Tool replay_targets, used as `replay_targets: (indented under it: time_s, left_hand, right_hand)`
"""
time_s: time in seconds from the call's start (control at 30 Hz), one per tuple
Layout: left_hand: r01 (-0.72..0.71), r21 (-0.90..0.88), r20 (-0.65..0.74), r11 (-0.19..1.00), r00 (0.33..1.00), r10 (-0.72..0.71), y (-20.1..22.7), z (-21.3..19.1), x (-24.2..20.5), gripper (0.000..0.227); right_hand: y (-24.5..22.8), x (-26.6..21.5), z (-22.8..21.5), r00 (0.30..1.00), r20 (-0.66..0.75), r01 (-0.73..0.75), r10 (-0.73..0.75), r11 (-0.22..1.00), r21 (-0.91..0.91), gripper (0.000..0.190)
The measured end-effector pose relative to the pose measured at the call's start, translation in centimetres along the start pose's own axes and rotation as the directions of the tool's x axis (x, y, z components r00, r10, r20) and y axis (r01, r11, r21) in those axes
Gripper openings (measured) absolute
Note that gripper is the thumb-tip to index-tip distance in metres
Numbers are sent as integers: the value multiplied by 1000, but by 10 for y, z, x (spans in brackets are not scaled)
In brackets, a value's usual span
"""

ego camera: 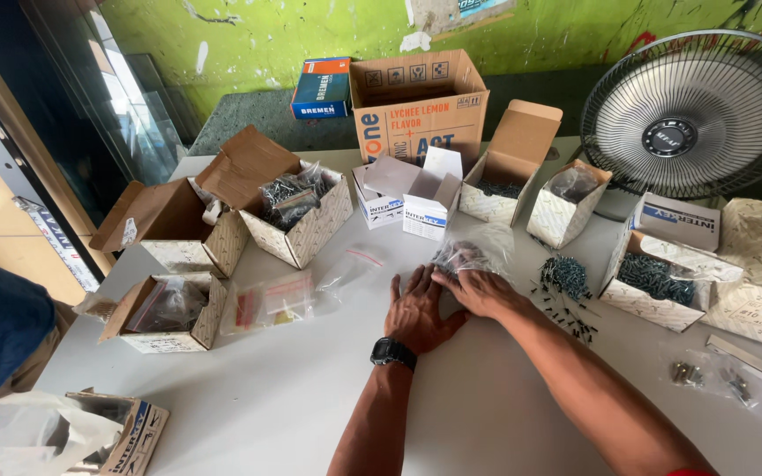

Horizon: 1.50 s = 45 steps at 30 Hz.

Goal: The person opens a plastic bag containing small metal fasteners and pours them onto a white table. They then use their hands to sort the fasteners into separate piles on the table surface.

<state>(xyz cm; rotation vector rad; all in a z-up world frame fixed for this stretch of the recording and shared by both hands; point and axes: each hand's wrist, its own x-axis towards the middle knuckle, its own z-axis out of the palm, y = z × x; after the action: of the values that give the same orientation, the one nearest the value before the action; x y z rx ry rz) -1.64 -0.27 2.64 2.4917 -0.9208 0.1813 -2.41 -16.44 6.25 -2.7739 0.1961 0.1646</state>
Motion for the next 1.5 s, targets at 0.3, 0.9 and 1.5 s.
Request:
replay_targets:
  time_s: [0.3,0.9,1.5]
  left_hand:
    - [93,-114,42,989,995,-89,-3,-6,1,101]
    - [269,-261,349,927,922,-170,-4,-25,24,89]
    - [305,-201,463,931,867,-185,38,-80,10,97]
  right_hand:
    - [5,-1,-11,987,156,-32,24,998,50,111]
    - [20,-36,15,945,9,326,-326,945,-15,74]
    - [65,-107,71,713,-370,504,-595,803,-319,36]
